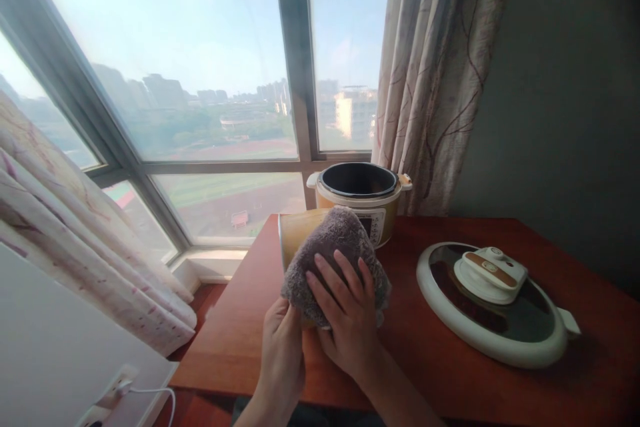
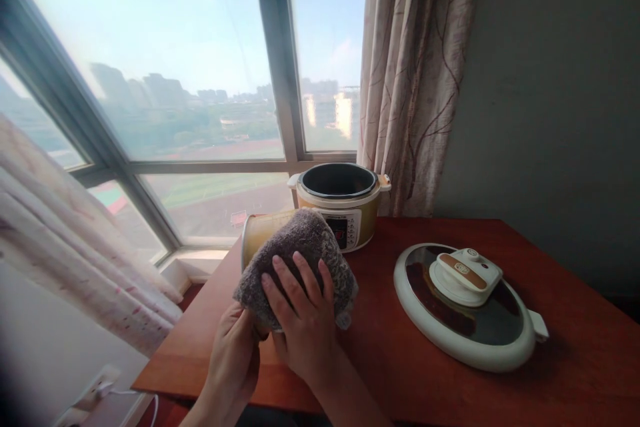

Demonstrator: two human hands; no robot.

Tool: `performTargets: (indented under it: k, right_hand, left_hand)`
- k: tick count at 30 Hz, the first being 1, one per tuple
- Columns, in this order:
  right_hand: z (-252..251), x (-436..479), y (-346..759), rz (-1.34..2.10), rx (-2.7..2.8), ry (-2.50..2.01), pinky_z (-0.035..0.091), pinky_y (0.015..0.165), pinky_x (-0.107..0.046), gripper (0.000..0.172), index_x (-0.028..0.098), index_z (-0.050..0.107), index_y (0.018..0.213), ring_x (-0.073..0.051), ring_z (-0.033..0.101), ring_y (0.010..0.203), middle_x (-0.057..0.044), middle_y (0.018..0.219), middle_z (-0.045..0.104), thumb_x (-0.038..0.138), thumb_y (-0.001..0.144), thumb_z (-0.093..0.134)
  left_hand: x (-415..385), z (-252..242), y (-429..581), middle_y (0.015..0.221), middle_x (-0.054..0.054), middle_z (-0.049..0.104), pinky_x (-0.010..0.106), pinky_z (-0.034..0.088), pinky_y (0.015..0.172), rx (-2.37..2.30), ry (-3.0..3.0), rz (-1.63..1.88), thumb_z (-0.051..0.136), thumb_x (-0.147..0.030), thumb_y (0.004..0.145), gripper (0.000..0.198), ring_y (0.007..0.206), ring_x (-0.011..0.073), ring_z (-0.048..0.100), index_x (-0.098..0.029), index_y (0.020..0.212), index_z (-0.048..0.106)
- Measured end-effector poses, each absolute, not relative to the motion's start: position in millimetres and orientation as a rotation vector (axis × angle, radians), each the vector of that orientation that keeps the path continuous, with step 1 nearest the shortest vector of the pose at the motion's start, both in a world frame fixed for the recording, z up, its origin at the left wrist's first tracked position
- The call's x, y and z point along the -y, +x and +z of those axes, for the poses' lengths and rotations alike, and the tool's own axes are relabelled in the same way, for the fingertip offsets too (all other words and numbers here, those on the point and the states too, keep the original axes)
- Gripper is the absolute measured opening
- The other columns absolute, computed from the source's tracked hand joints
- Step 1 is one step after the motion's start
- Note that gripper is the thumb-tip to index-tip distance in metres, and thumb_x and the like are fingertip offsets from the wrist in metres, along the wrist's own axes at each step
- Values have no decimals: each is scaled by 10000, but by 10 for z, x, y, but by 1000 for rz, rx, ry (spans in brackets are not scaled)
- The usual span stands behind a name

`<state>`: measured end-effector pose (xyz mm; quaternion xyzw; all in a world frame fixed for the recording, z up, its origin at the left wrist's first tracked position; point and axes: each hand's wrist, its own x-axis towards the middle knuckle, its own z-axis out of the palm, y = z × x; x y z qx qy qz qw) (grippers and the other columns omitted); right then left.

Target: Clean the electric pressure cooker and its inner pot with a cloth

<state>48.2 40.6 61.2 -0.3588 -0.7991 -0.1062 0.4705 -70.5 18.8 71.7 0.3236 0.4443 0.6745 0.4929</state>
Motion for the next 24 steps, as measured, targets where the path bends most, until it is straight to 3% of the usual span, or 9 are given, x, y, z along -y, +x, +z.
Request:
performTargets:
  k: [5,10,13,16,21,24]
  right_hand:
    - [258,-357,349,-357,1891,-788,96,1228,-487,434,278,579,1339,-237,265,1481,-7,1426,581,267,926,447]
    - [116,-368,261,-285,1846,-750,87,1213,-597,515,271,501,1412,-280,266,1481,-44,1440,563,250,899,466]
    - [-7,-398,238,-78,1725,-849,173,1168,-684,649,260,346,1518,-335,224,1496,-99,1543,426,268,889,505]
    - [-141,-509,256,342,1377,-1033,315,1148,-621,659,233,246,1560,-310,281,1483,-139,1581,349,338,947,465]
    - [-158,-804,478,971,988,-1032,455,1081,-504,555,216,480,1453,-271,560,1295,-114,1374,611,498,978,421]
    - [-18,-965,677,1157,965,-917,459,1075,-482,517,226,588,1356,-275,591,1254,-78,1305,666,512,931,524]
  left_hand:
    - [-258,901,-834,890,60,777,265,593,764,-973,381,1788,623,-330,899,324,763,170,726,-153,1155,713]
    - [-250,807,-1141,1101,99,767,361,550,983,-706,325,1759,414,-256,1010,417,1011,217,733,-188,1385,582]
    - [-210,624,-1298,1214,87,720,396,475,1080,-560,402,1682,420,-288,1016,457,1158,236,673,-257,1467,490]
    - [-167,494,-1350,1248,42,697,366,415,1131,-494,465,1652,420,-284,1017,484,1194,206,647,-333,1499,420]
    - [-82,512,-1338,1215,29,717,342,458,1092,-608,349,1672,484,-258,991,476,1152,206,673,-336,1461,482]
    - [-42,558,-1388,1208,62,726,372,523,1028,-753,369,1654,633,-299,914,525,1136,260,682,-295,1429,532]
